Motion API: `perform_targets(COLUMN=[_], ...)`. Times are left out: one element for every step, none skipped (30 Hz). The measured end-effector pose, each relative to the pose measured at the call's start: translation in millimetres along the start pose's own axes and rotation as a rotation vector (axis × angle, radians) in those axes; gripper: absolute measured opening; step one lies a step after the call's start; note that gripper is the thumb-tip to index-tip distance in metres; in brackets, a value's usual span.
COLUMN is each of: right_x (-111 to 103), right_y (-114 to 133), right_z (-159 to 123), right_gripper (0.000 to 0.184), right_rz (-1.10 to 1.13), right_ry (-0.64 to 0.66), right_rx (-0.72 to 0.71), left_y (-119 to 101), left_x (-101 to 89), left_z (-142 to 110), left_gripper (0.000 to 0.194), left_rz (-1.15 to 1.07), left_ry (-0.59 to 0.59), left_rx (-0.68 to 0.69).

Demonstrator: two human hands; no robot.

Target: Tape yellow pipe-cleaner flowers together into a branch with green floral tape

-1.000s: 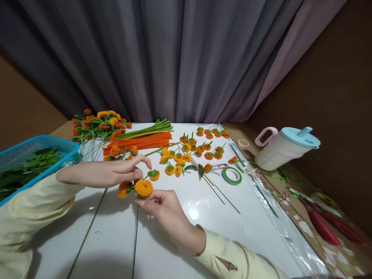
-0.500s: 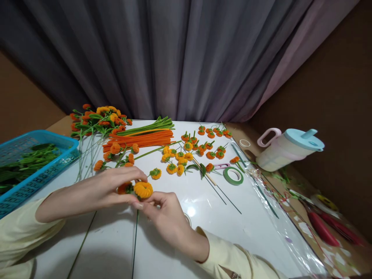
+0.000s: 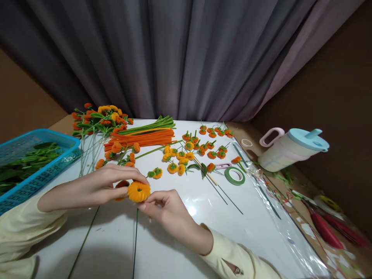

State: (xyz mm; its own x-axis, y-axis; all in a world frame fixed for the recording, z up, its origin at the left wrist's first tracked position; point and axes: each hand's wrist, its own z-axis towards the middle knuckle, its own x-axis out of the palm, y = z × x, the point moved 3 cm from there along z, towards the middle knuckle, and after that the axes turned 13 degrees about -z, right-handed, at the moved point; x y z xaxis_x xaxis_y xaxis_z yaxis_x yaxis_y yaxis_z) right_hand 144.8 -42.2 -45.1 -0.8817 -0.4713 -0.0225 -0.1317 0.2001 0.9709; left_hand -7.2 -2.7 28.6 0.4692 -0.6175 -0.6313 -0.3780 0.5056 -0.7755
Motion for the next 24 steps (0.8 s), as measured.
perform_targets(right_x=[0,-1,-1,-1,-1,-1,-1,-2,-2,-2,-2,-2,-2,-2,-2,-3,-3,-3,-3,-4,-4,-4,-4,-5], right_y=[0,0,0,0,0,1,2,4,6,8,10,12,14,16,17,18,18,18,18,17,15,13,11,8], right_z=[1,1,2,2,2,2,1,0,0,-2,-2,-3,-4,-4,-5,-5,-4,-4,-4,-3,-2,-2,-1,0], right_gripper=[0.027,0.029,0.031,0.032,0.032,0.032,0.030,0.029,0.028,0.027,0.027,0.027,0.028,0.029,0.030,0.031,0.031,0.031,0.031,0.031,0.031,0.032,0.032,0.032], right_rz=[0.009,0.020,0.032,0.042,0.038,0.011,-0.035,-0.102,-0.178,-0.254,-0.322,-0.380,-0.426,-0.460,-0.483,-0.495,-0.492,-0.474,-0.447,-0.412,-0.371,-0.328,-0.289,-0.256], right_ry=[0.006,0.010,0.015,0.021,0.023,0.021,0.010,-0.001,-0.015,-0.027,-0.034,-0.038,-0.039,-0.041,-0.042,-0.040,-0.035,-0.024,-0.008,0.007,0.020,0.029,0.029,0.019], right_rx=[-0.002,-0.004,-0.004,-0.005,-0.010,-0.025,-0.050,-0.086,-0.126,-0.164,-0.197,-0.222,-0.244,-0.265,-0.283,-0.294,-0.294,-0.285,-0.267,-0.244,-0.223,-0.201,-0.181,-0.163], left_y=[0,1,1,2,3,4,4,5,5,6,6,6,6,7,7,7,8,8,8,9,9,9,10,10], left_x=[-0.3,-0.3,-0.1,0.2,0.5,0.9,1.4,1.9,2.5,3.2,4.0,4.8,5.5,6.1,6.5,6.9,7.4,8.0,8.5,8.9,8.9,8.5,7.6,6.4], left_z=[1,1,2,3,3,4,4,5,5,5,6,6,7,8,9,11,12,12,13,13,13,13,12,12], left_gripper=[0.027,0.028,0.029,0.029,0.029,0.029,0.028,0.027,0.024,0.023,0.023,0.025,0.025,0.025,0.022,0.019,0.017,0.016,0.015,0.015,0.016,0.016,0.017,0.019], left_rz=[-0.004,-0.008,-0.012,-0.017,-0.025,-0.036,-0.051,-0.068,-0.088,-0.112,-0.140,-0.176,-0.220,-0.265,-0.313,-0.358,-0.399,-0.433,-0.456,-0.470,-0.474,-0.465,-0.448,-0.423], left_ry=[-0.003,-0.005,-0.007,-0.008,-0.007,-0.003,0.005,0.015,0.027,0.045,0.063,0.078,0.086,0.084,0.074,0.062,0.051,0.048,0.048,0.049,0.051,0.050,0.045,0.036], left_rx=[-0.002,-0.006,-0.013,-0.028,-0.047,-0.069,-0.092,-0.116,-0.134,-0.147,-0.156,-0.158,-0.152,-0.143,-0.132,-0.125,-0.118,-0.115,-0.114,-0.112,-0.111,-0.111,-0.109,-0.107])
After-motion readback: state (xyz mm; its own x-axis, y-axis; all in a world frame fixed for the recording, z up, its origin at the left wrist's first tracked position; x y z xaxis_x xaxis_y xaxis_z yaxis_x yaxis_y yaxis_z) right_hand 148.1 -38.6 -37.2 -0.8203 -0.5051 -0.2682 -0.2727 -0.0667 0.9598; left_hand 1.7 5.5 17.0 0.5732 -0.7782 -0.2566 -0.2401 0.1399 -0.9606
